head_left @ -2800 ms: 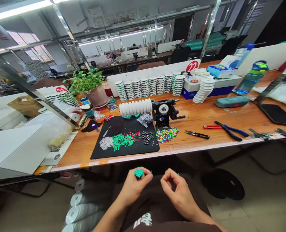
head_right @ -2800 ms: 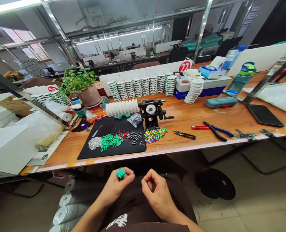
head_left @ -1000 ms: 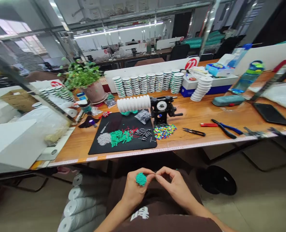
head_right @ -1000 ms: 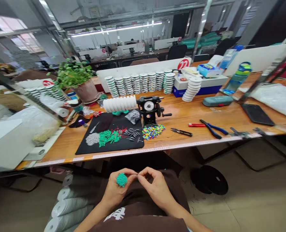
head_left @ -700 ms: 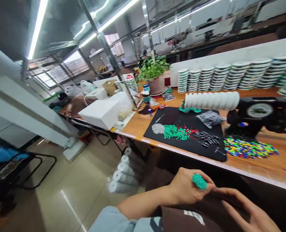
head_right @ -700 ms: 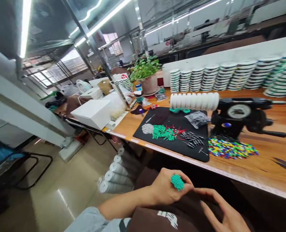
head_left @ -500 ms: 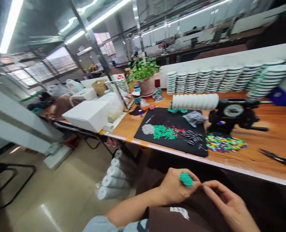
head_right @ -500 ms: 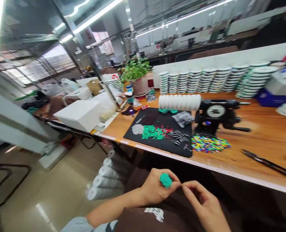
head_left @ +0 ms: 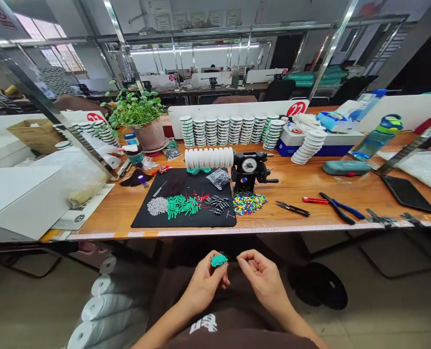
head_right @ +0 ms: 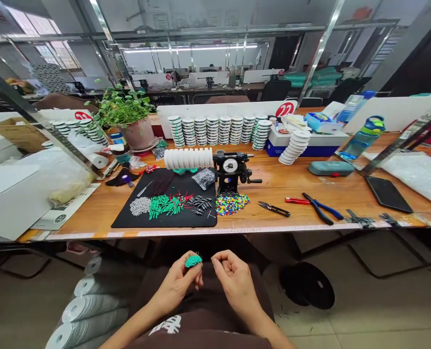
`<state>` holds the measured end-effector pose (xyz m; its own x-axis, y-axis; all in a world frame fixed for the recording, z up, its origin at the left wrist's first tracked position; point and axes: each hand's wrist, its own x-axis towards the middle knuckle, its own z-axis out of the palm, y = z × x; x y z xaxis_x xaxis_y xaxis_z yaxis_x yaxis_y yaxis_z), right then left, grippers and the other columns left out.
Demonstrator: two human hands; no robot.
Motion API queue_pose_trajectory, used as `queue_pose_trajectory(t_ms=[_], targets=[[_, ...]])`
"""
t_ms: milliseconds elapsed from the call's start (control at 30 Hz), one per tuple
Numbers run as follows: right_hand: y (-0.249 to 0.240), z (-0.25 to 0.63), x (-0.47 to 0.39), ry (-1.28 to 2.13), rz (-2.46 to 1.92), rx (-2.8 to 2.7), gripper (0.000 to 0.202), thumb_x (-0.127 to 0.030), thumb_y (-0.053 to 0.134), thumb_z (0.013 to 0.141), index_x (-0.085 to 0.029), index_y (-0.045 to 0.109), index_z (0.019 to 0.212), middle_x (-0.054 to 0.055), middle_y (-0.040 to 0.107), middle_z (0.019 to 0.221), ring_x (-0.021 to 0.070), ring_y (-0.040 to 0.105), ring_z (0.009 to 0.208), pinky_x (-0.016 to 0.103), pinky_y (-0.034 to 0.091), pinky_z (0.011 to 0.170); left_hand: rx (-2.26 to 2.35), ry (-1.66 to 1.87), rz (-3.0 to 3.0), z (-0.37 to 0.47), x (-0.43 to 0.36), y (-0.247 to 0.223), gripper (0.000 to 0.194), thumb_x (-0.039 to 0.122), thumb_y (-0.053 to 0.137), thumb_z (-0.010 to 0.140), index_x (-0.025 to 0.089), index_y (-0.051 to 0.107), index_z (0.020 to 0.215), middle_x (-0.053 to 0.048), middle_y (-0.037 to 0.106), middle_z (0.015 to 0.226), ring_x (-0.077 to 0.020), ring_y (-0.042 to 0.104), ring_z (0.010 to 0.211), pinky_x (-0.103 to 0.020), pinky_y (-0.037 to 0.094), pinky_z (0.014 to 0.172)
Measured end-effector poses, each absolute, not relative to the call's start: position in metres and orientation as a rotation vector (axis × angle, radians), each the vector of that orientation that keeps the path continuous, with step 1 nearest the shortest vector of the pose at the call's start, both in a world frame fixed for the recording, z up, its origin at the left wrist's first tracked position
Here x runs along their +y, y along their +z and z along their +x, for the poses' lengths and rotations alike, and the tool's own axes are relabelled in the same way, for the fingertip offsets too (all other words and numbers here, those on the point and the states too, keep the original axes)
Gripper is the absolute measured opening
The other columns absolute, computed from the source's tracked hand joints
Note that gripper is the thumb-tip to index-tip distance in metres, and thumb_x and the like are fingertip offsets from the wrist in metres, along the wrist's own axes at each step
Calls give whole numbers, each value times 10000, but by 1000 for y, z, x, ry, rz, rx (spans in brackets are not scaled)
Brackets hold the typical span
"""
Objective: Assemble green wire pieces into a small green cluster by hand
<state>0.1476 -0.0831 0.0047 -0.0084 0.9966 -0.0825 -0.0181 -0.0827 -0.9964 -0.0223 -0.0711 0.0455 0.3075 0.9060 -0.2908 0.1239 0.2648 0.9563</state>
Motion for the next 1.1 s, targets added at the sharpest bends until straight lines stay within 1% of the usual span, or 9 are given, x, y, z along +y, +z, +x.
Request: queue_pose_trajectory(t_ms=[100,200,333,433,567,733,900,1000,1100], targets=[[5,146,-83,1299,-1254,-1191,486,-626,599,876,-151,696,856,-49,383,570,107,283,524,252,243,493,1173,704,1192,-23,-70,47,345,501,596,874,201,457,774,55,490,576,-103,429,538,-230,366,554],[3,146,-83,1285,-1278,-1215,461,-607,608,874,-163,733,873,-15,502,582,124,378,538,255,310,524,1199,697,1154,-22,-70,52,347,500,605,842,208,453,730,65,447,526,-99,373,498,-230,297,502],[0,147,-82,1255,-1297,-1246,396,-551,606,890,-187,760,887,24,641,665,155,500,591,273,394,600,1210,688,1142,-19,-71,59,298,460,601,804,208,476,705,63,451,480,-93,330,448,-237,227,461],[-1,148,-82,1202,-1310,-1301,347,-505,606,900,-199,768,871,36,680,704,177,544,645,291,425,661,1204,683,1114,-18,-71,59,241,407,590,772,205,488,689,66,450,450,-83,290,418,-238,197,448],[1,148,-83,1188,-1294,-1339,308,-467,607,903,-217,781,863,47,714,764,201,582,719,298,435,677,1173,714,1029,-18,-72,54,191,367,572,739,198,503,679,75,416,433,-76,285,416,-232,193,446],[1,147,-86,1208,-1245,-1309,245,-442,650,876,-252,799,838,31,734,746,196,600,702,321,448,737,1152,718,989,-18,-73,53,202,360,589,727,196,488,665,78,405,444,-66,297,413,-222,189,436],[4,145,-88,1274,-1171,-1298,260,-474,684,857,-247,809,840,55,745,753,213,599,734,321,449,699,1132,685,953,-16,-73,52,182,316,584,676,209,442,641,98,351,470,-53,292,401,-200,178,416],[9,141,-88,1479,-1068,-1205,363,-552,696,833,-196,763,806,33,665,676,162,541,633,290,432,637,1138,626,960,-16,-73,49,192,305,582,662,219,413,632,102,351,459,-54,287,385,-194,205,405],[12,136,-86,1623,-974,-929,457,-628,725,767,-175,666,754,2,569,650,123,462,578,254,396,566,1150,588,991,-14,-72,50,235,400,602,714,217,460,673,87,396,458,-85,381,399,-206,279,414]])
